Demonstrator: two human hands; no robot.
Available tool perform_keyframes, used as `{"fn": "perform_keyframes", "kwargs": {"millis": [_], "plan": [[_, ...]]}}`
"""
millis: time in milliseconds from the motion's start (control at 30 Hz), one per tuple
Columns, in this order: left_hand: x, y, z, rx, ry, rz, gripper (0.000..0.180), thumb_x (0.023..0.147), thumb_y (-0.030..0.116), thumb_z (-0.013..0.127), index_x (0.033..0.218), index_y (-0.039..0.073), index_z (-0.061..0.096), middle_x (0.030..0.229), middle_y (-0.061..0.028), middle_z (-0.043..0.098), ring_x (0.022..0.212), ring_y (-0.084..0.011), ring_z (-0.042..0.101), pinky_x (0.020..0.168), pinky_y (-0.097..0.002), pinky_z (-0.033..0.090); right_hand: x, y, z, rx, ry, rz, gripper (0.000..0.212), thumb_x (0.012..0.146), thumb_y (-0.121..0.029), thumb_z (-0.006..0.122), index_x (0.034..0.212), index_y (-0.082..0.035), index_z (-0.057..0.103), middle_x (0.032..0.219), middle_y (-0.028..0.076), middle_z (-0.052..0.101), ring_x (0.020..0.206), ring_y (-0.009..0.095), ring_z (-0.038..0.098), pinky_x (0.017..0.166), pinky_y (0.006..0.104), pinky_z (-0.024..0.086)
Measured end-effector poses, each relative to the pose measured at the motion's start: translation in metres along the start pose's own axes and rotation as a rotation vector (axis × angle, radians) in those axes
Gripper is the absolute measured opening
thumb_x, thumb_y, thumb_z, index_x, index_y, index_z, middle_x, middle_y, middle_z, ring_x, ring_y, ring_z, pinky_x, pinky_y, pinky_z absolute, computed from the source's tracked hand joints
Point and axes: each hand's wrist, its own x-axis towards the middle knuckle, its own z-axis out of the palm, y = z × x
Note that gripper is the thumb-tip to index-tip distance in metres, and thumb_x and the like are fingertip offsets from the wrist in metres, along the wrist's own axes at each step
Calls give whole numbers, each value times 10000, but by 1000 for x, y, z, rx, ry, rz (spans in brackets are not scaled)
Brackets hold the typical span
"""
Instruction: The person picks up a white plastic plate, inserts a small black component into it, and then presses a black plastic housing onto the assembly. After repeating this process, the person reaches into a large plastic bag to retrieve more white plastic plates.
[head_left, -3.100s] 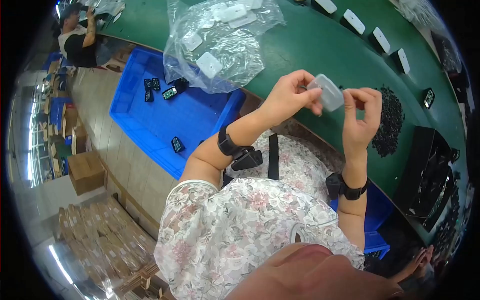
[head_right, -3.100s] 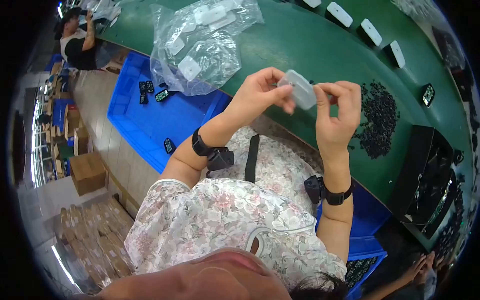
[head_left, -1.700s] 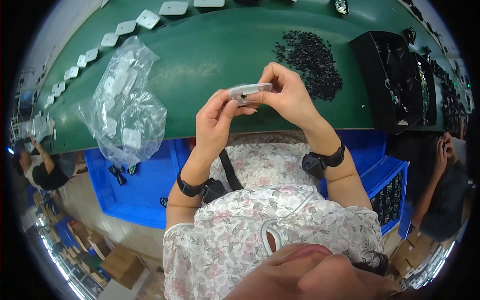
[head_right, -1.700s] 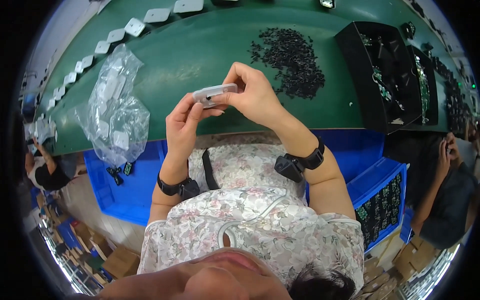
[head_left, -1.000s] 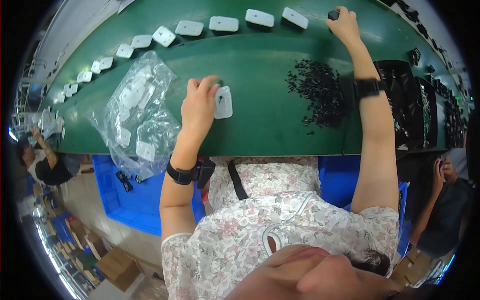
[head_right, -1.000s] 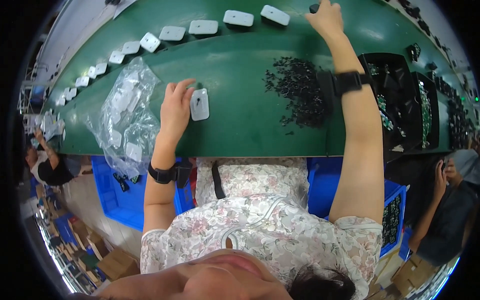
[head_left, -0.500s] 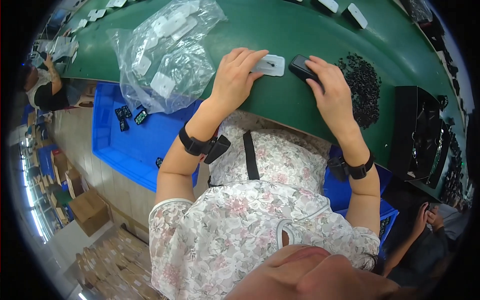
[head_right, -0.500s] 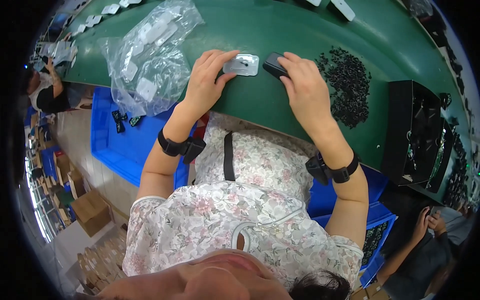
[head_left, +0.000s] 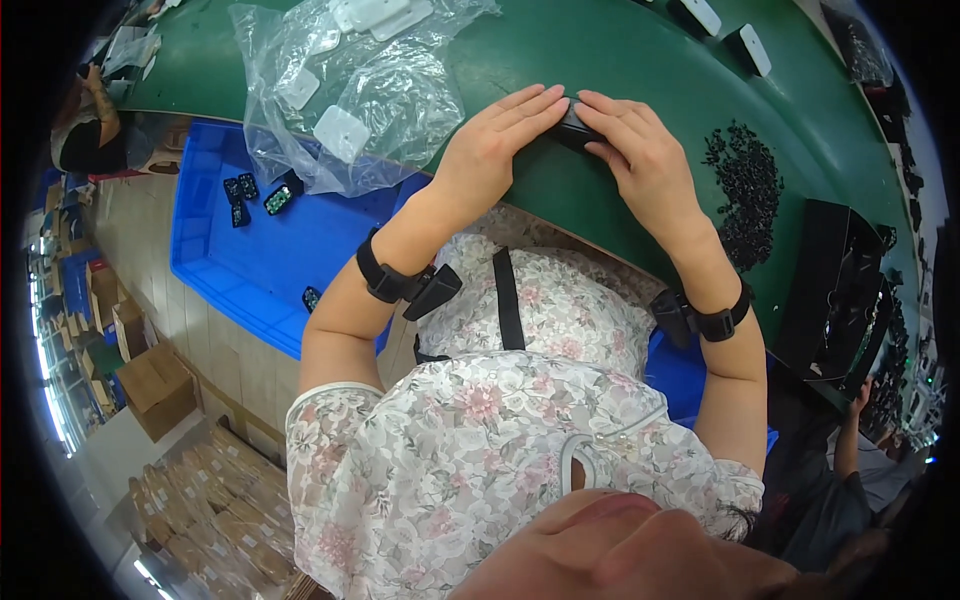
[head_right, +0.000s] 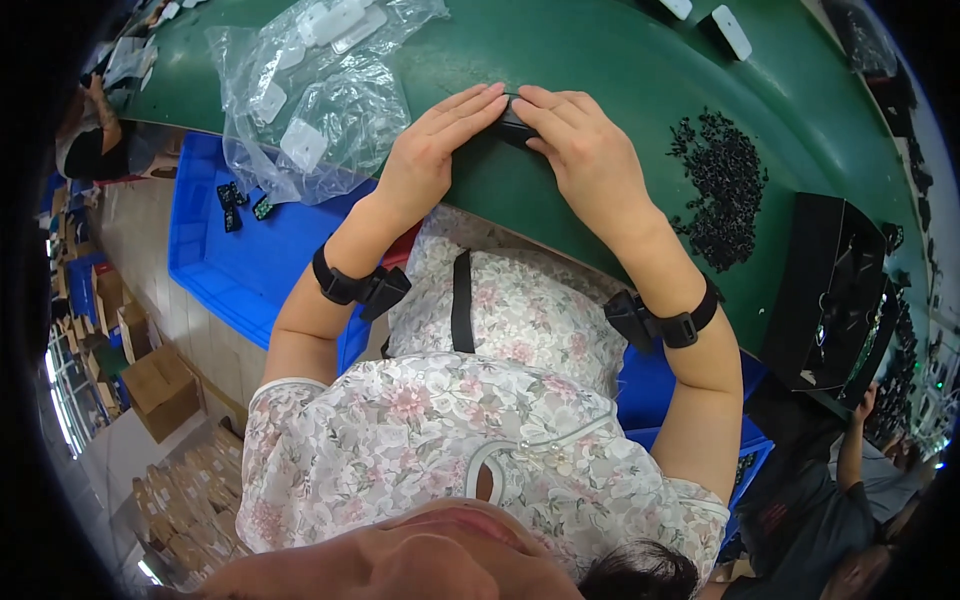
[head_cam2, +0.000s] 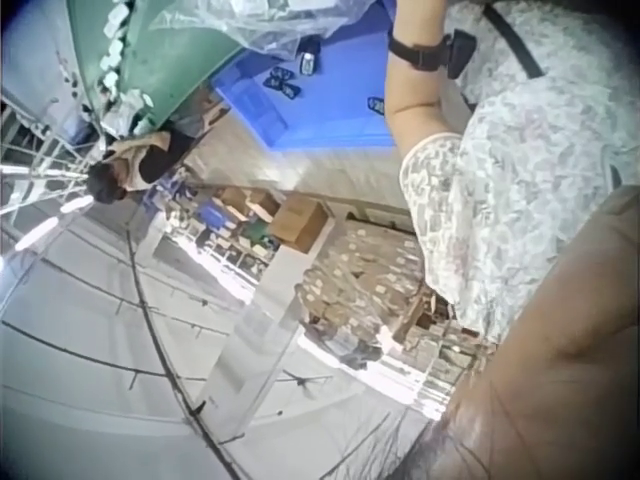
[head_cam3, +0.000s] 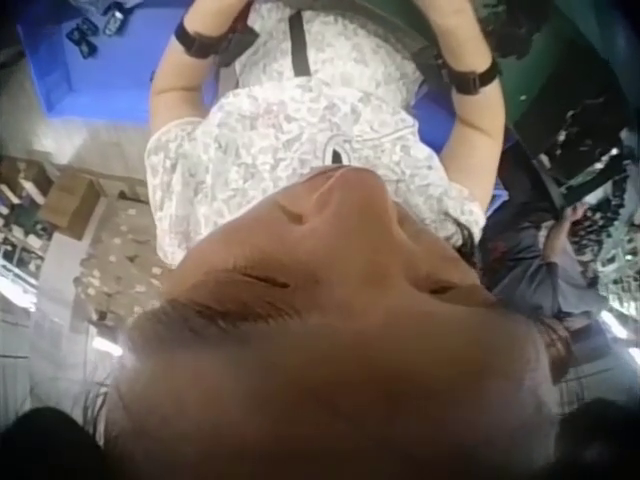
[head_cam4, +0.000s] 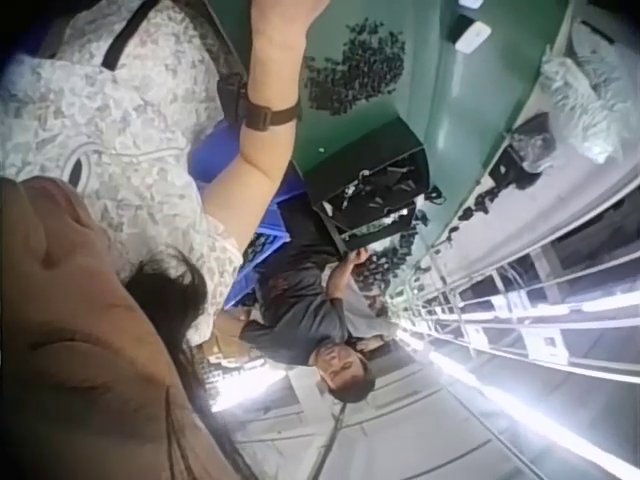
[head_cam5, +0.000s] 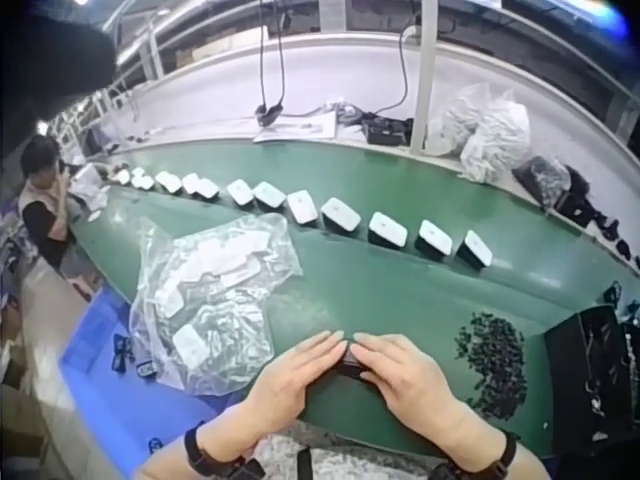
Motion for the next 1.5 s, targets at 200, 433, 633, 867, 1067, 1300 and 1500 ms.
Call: {"fn": "perform_keyframes", "kwargs": {"millis": [200,433,633,867,1067,1300,1500], "plan": [[-1,0,-4,136,-19,35,468,763,6,592,1230,36,570,1271,-100,578,1146,-264,564,960,-352,470,3,-2,2,-63,33,-27,384,717,4,682,1092,-69,647,1138,49,641,986,238,602,829,341,515],[26,1,13,66,158,-18,409,768,138,689,1139,-7,599,1065,-142,650,953,-267,622,796,-338,492,20,24,-17,813,-56,542,429,861,-78,657,1258,5,516,1147,88,621,1082,157,567,963,300,432],[34,28,7,-680,105,-504,283,887,218,629,1052,-11,639,872,-174,671,779,-265,654,695,-316,500,4,-7,-4,1081,220,588,477,903,-125,634,1328,-13,449,1234,94,562,1128,161,535,993,290,393],[26,-39,-63,264,151,-420,200,855,225,627,804,32,626,821,-155,625,809,-359,592,710,-448,476,-10,54,-82,537,518,479,403,909,-88,622,1270,16,476,1175,122,594,1071,177,574,941,300,450],[8,-113,-107,879,-163,-541,344,870,109,578,1211,85,544,1155,-127,576,1051,-327,530,865,-408,445,-32,184,-166,-72,447,646,386,895,-198,641,1202,29,579,1114,93,636,1012,165,596,870,283,461],[30,-167,-100,781,-27,-160,435,870,142,595,1294,86,515,1229,-116,563,1068,-333,518,910,-403,430,-25,255,-154,114,189,833,367,877,-273,663,1192,-88,622,1020,29,644,908,118,566,795,256,442],[43,-148,-103,802,-157,-278,418,855,230,631,1238,82,554,1152,-107,602,1071,-321,534,886,-413,456,-26,272,-159,159,88,930,461,838,-369,699,1211,-110,624,1061,59,652,959,169,584,867,316,439]]}}
